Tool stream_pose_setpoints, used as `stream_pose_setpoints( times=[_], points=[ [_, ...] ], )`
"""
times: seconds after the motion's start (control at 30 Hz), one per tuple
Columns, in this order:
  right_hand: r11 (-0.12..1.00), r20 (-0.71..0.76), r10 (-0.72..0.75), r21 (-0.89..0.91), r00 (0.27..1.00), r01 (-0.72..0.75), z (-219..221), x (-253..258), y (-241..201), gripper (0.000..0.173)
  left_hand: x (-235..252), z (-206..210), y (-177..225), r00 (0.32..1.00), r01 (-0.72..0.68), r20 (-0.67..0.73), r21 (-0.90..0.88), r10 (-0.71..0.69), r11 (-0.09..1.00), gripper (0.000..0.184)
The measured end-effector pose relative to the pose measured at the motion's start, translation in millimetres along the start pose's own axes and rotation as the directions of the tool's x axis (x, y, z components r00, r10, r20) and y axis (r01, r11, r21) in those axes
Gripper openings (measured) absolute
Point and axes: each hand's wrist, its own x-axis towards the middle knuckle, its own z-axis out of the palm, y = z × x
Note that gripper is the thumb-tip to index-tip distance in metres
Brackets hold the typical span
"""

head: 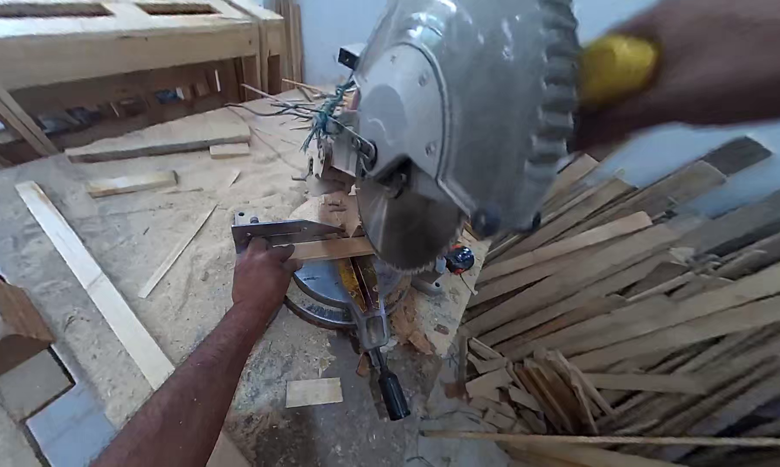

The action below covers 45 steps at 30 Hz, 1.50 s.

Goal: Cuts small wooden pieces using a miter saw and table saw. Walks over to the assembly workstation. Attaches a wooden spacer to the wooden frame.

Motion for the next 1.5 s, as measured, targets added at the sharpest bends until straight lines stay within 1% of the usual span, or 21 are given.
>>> stream_pose_setpoints(
  times=[0.03, 0.1, 0.2, 0.27, 0.37, 0.43, 0.63, 0.73, 0.83, 1.03, 1.33, 1.4, 1.43, 1.47, 1.5],
  points=[
    [1.0, -0.009, -0.016, 0.025, 1.0, 0.016, 14.8, -2.7, -8.3, 0.037, 0.1, 0.4, -1.3, 1.0, 0.004, -0.004, -0.001, -0.004, 1.0, 0.029],
    [0.997, -0.134, -0.039, 0.067, 0.99, 0.048, 58.2, -13.7, -14.9, 0.033, 0.9, 1.2, -2.2, 1.0, -0.016, -0.009, 0.008, 0.016, 1.0, 0.029],
    [0.999, -0.275, -0.008, 0.027, 0.961, 0.016, 108.8, -28.9, -24.9, 0.028, 0.4, 5.3, -4.5, 0.995, -0.089, -0.05, 0.005, 0.089, 0.996, 0.029],
    [1.0, -0.34, -0.021, -0.023, 0.94, 0.014, 124.6, -29.3, -25.9, 0.023, 1.3, 7.2, -6.6, 0.992, -0.108, -0.067, 0.018, 0.109, 0.994, 0.029],
    [0.998, -0.403, -0.064, -0.038, 0.913, 0.054, 134.8, -31.4, -26.0, 0.023, 1.0, 7.5, -5.6, 0.992, -0.105, -0.068, 0.032, 0.107, 0.994, 0.029],
    [0.994, -0.465, -0.108, -0.06, 0.879, 0.091, 142.0, -32.0, -27.4, 0.023, 2.1, 6.0, -3.0, 0.994, -0.087, -0.068, 0.029, 0.089, 0.996, 0.029],
    [0.988, -0.518, -0.151, -0.091, 0.842, 0.121, 158.2, -33.2, -29.8, 0.023, 5.2, 4.5, -3.6, 0.998, -0.061, -0.029, 0.014, 0.061, 0.998, 0.029],
    [0.986, -0.535, -0.167, -0.093, 0.828, 0.138, 160.5, -33.3, -31.0, 0.024, 4.9, 6.5, -4.1, 0.997, -0.068, -0.041, 0.016, 0.068, 0.998, 0.028],
    [0.987, -0.536, -0.162, -0.096, 0.829, 0.131, 162.2, -32.6, -29.6, 0.025, 5.8, 5.9, -4.3, 0.997, -0.068, -0.042, 0.021, 0.069, 0.997, 0.028],
    [0.99, -0.537, -0.143, -0.085, 0.831, 0.115, 163.5, -34.6, -31.5, 0.026, 5.3, 3.2, -0.7, 0.999, -0.031, -0.014, -0.024, 0.03, 0.999, 0.03],
    [0.993, -0.65, -0.12, -0.062, 0.75, 0.105, 209.8, -37.0, -45.1, 0.025, 7.5, 8.0, -1.6, 0.999, -0.048, -0.023, 0.045, 0.049, 0.998, 0.031],
    [0.993, -0.634, -0.106, -0.024, 0.766, 0.118, 222.0, -38.8, -53.6, 0.025, 2.8, 7.8, -4.3, 0.997, -0.071, -0.037, 0.068, 0.074, 0.995, 0.03],
    [0.993, -0.592, -0.096, 0.0, 0.8, 0.119, 224.8, -39.1, -57.1, 0.024, 0.8, 6.5, -6.2, 0.995, -0.088, -0.045, 0.078, 0.091, 0.993, 0.03],
    [0.993, -0.515, -0.083, 0.032, 0.853, 0.116, 221.8, -40.4, -57.8, 0.023, -0.9, 7.2, -7.8, 0.991, -0.113, -0.06, 0.09, 0.118, 0.99, 0.03],
    [0.99, -0.388, -0.074, 0.086, 0.919, 0.116, 208.5, -42.3, -55.2, 0.023, -2.1, 8.8, -7.9, 0.986, -0.142, -0.077, 0.097, 0.15, 0.985, 0.031]
  ],
)
